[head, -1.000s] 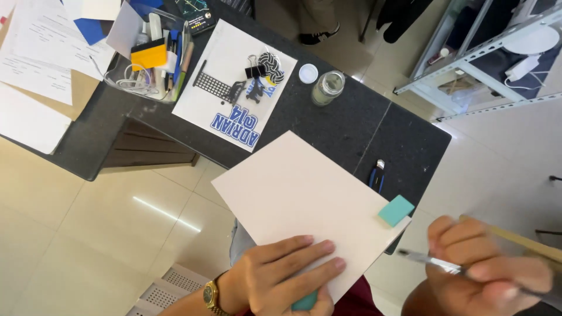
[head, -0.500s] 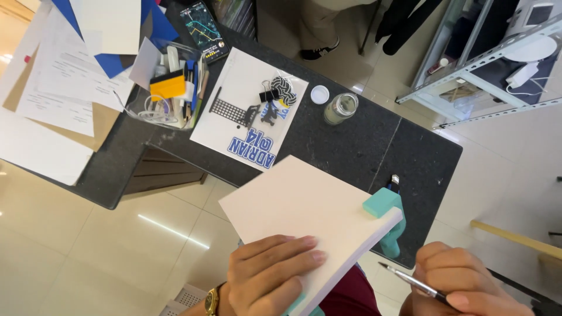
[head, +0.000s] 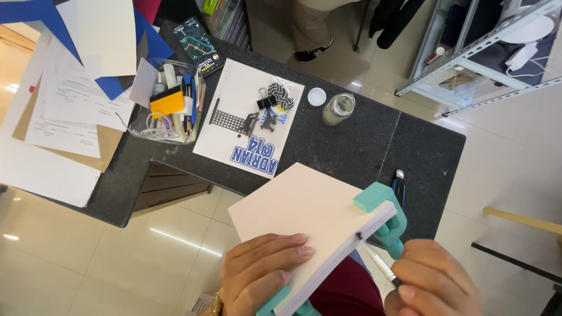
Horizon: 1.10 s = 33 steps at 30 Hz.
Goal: Applying glue to the spine of a stack of papers and securing them with clamps and clips to create a bound notepad.
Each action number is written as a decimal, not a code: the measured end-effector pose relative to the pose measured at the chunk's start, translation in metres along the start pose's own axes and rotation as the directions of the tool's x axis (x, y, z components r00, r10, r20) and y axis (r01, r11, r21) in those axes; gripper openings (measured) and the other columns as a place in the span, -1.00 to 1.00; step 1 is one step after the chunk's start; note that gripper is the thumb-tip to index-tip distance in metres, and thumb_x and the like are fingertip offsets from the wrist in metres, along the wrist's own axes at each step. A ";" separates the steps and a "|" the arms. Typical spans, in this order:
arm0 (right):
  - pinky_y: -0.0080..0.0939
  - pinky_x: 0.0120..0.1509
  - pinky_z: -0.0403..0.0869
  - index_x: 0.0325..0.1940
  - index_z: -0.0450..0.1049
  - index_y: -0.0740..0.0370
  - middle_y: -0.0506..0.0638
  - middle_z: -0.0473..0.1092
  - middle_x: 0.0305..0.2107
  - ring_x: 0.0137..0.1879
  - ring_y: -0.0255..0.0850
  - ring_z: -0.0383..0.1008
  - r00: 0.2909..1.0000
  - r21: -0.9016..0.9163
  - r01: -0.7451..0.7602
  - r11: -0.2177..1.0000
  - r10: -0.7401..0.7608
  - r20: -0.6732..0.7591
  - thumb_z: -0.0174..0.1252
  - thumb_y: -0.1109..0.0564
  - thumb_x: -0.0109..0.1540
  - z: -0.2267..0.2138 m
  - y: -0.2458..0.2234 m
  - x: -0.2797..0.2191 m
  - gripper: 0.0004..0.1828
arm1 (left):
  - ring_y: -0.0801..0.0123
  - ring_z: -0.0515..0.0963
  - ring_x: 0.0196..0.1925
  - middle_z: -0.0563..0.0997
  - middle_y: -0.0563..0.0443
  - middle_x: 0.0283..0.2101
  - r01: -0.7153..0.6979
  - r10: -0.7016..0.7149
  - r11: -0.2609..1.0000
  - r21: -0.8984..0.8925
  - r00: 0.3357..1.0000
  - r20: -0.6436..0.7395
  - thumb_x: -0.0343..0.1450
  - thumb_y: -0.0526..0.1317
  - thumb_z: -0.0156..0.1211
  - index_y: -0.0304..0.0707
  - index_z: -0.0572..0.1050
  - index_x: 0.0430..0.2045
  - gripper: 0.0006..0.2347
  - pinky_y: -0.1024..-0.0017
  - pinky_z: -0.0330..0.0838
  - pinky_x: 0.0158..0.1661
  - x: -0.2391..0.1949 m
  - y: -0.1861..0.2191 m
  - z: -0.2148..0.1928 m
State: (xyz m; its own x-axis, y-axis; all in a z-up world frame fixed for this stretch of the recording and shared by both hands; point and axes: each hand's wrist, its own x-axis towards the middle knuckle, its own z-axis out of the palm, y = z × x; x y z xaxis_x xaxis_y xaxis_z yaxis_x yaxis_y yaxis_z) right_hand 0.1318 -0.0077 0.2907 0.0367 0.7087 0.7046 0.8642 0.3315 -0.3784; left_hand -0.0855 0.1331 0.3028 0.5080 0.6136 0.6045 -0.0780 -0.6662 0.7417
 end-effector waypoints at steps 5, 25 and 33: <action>-0.29 -0.04 0.65 -0.30 0.54 0.12 -0.11 0.48 -0.43 -0.30 -0.30 0.54 0.908 0.085 -0.378 0.922 0.352 0.226 -0.06 -0.02 0.31 -0.015 -0.030 0.010 -0.70 | 0.06 0.83 -0.08 0.73 -0.14 -0.16 0.066 -0.066 0.997 0.046 0.998 -0.019 0.61 -0.06 -0.16 -0.20 0.33 -0.28 -0.77 0.25 0.78 -0.12 0.004 0.000 0.003; -0.18 -0.28 0.61 -0.28 0.23 0.19 0.03 0.38 -0.63 -0.50 -0.16 0.39 0.950 0.411 -0.284 0.866 0.311 0.001 -0.07 0.07 0.35 0.027 -0.014 0.022 -0.82 | -0.06 0.81 -0.10 0.70 -0.30 -0.14 -0.111 0.112 0.993 0.047 0.993 -0.019 0.57 -0.30 -0.03 -0.33 0.34 -0.31 -0.91 0.24 0.76 -0.13 0.003 -0.030 0.020; 0.10 0.31 0.54 -0.07 0.33 0.10 0.15 0.52 -0.02 0.08 0.02 0.54 0.977 0.048 -0.174 0.984 0.166 0.132 -0.18 -0.05 0.41 -0.020 0.038 0.015 -0.75 | 0.01 0.81 -0.20 0.70 -0.20 -0.27 0.039 -0.062 0.986 -0.161 0.988 -0.143 0.57 -0.13 0.04 -0.28 0.34 -0.32 -0.80 0.25 0.78 -0.26 0.006 -0.030 0.024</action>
State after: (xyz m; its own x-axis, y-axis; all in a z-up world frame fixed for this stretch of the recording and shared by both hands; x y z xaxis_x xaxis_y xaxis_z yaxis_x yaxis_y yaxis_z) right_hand 0.1750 0.0033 0.2989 0.1135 0.8298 0.5464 0.8193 0.2330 -0.5239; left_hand -0.0594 0.1470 0.2775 0.3837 0.7081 0.5927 -0.1959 -0.5648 0.8016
